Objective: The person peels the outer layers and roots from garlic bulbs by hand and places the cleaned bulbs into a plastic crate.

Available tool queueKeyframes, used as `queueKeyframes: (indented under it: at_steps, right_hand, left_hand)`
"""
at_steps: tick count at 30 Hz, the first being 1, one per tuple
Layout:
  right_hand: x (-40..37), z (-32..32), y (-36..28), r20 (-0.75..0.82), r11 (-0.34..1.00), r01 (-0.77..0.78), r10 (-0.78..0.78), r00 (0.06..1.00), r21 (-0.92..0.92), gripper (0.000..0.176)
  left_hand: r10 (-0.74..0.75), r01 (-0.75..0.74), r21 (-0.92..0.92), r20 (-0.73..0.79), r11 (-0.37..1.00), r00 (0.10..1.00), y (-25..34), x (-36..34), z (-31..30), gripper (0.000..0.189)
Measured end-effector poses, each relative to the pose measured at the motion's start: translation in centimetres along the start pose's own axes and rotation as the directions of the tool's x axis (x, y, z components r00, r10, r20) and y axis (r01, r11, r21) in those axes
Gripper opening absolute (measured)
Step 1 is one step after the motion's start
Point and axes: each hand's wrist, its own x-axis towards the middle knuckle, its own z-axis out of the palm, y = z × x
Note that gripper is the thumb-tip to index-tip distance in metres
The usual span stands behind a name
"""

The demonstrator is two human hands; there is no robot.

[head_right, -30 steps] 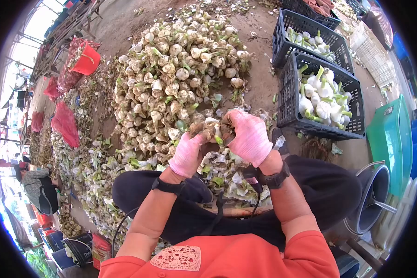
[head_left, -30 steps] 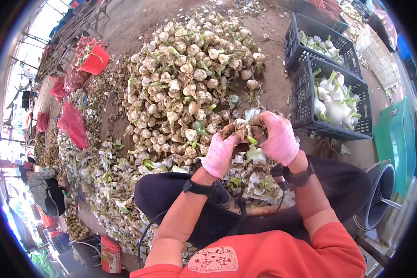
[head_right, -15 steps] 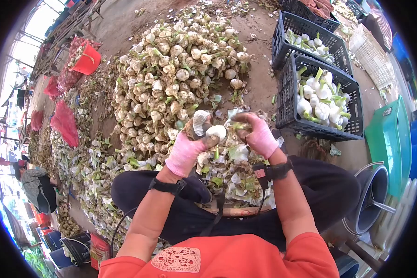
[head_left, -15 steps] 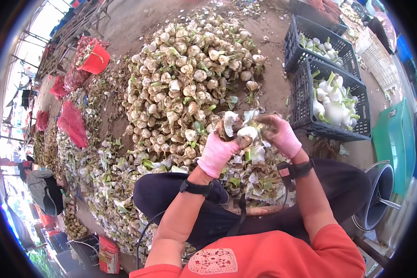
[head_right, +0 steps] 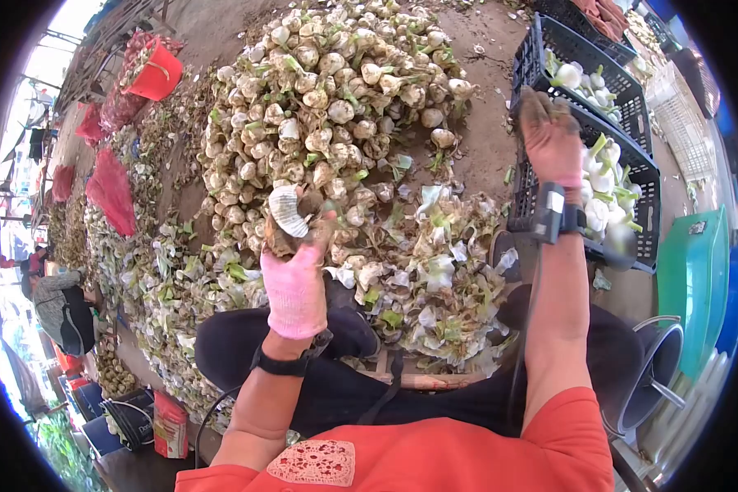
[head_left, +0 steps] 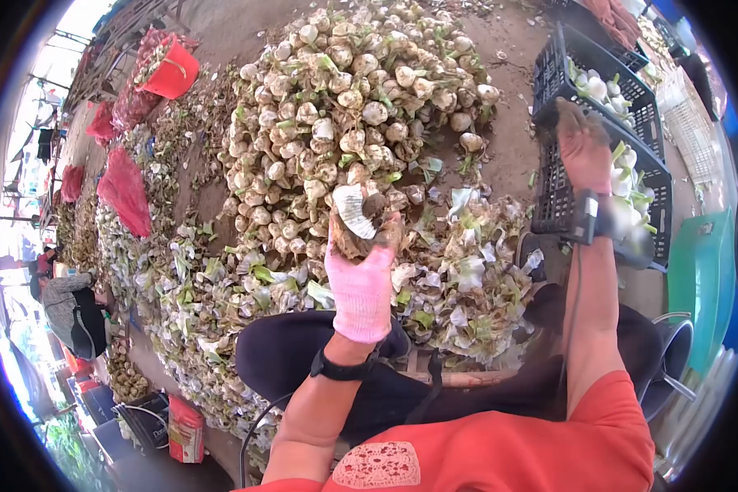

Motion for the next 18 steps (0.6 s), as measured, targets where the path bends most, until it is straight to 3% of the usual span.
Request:
queueKeyframes:
  at_steps: [1, 2, 3, 4, 5, 6, 7, 8, 9, 10, 11, 13, 14, 15, 16, 17, 18]
  right_hand:
    - [0.8, 0.5, -0.7, 0.051, 0.994, -0.002, -0.004, 0.999, 0.106, 0.035]
    - [-0.5, 4.9, -3.3, 0.165, 0.639, -0.205, 0.123, 0.979, 0.741, 0.033]
    - [-1.7, 9.1, -6.0, 0.335, -0.083, -0.326, 0.136, 0.933, 0.942, 0.030]
    - [0.7, 5.4, -9.0, 0.667, -0.230, -0.651, -0.009, 0.745, 0.723, 0.029]
    - [3.2, 0.5, -12.9, 0.873, -0.306, -0.874, -0.199, 0.446, 0.376, 0.027]
    - [1.6, 2.9, -16.9, 0.836, -0.271, -0.846, -0.191, 0.515, 0.459, 0.029]
    - [-0.2, 5.7, -21.0, 0.774, -0.132, -0.791, -0.163, 0.612, 0.598, 0.034]
    - [-0.9, 7.5, -24.0, 0.772, 0.269, -0.734, -0.064, 0.632, 0.623, 0.042]
    - [-1.3, 8.8, -26.7, 0.821, 0.360, -0.760, -0.028, 0.571, 0.541, 0.047]
    - [-0.5, 7.8, -27.9, 0.852, 0.374, -0.793, 0.017, 0.524, 0.480, 0.047]
    - [-0.1, 6.7, -28.7, 0.879, 0.386, -0.824, 0.062, 0.472, 0.415, 0.047]
    - [-0.9, 7.3, -29.6, 0.863, 0.374, -0.821, 0.094, 0.496, 0.431, 0.047]
    - [-1.4, 7.3, -29.3, 0.863, 0.169, -0.856, 0.049, 0.503, 0.489, 0.047]
    - [-1.8, 7.2, -28.7, 0.854, -0.042, -0.853, 0.010, 0.520, 0.520, 0.048]
    - [-2.8, 6.5, -28.2, 0.812, -0.103, -0.807, 0.006, 0.584, 0.581, 0.047]
    - [-2.8, 4.7, -27.4, 0.807, -0.276, -0.782, -0.036, 0.590, 0.559, 0.050]
    - [-1.8, 1.4, -25.9, 0.771, -0.376, -0.717, -0.010, 0.636, 0.587, 0.051]
  left_hand:
    - [0.026, -0.031, 0.160, 0.030, 0.987, 0.999, 0.6, 0.0, 0.1, 0.037]
    - [-0.028, 0.026, 0.066, 0.025, 0.997, 0.999, 0.5, 0.0, 0.1, 0.035]
    - [-0.179, 0.177, -0.154, 0.001, 0.972, 0.984, 1.6, 0.1, 0.6, 0.036]
    - [-0.240, 0.237, -0.224, 0.016, 0.945, 0.971, 1.6, 0.1, 0.7, 0.039]
    - [-0.298, 0.295, -0.289, 0.036, 0.911, 0.954, 1.4, 0.1, 0.7, 0.042]
    - [-0.295, 0.299, -0.338, 0.064, 0.892, 0.953, 1.3, 0.0, 0.9, 0.044]
    - [-0.314, 0.318, -0.323, 0.064, 0.891, 0.947, 1.3, -0.1, 1.1, 0.046]
    - [-0.348, 0.344, -0.327, 0.049, 0.880, 0.936, 0.9, -0.3, 1.0, 0.046]
    - [-0.379, 0.368, -0.334, 0.034, 0.868, 0.925, 0.7, -0.3, 1.0, 0.047]
    - [-0.417, 0.404, -0.302, 0.023, 0.864, 0.909, 1.2, 0.0, 1.3, 0.050]
    - [-0.352, 0.345, -0.319, 0.036, 0.883, 0.935, 0.6, -0.1, 1.1, 0.040]
    - [-0.436, 0.435, -0.186, 0.042, 0.881, 0.899, -0.2, -0.1, 0.4, 0.034]
    - [-0.437, 0.435, -0.192, 0.038, 0.880, 0.899, -0.4, -0.1, 0.2, 0.034]
    - [-0.463, 0.431, -0.456, 0.045, 0.779, 0.885, -0.6, 0.0, 0.2, 0.038]
    - [-0.485, 0.392, -0.685, 0.064, 0.614, 0.872, -1.0, 0.0, 0.2, 0.044]
    - [-0.409, 0.397, -0.427, 0.066, 0.813, 0.910, -1.9, 0.1, -0.1, 0.034]
    - [-0.393, 0.379, -0.305, 0.018, 0.874, 0.919, -2.1, 0.1, 0.2, 0.038]
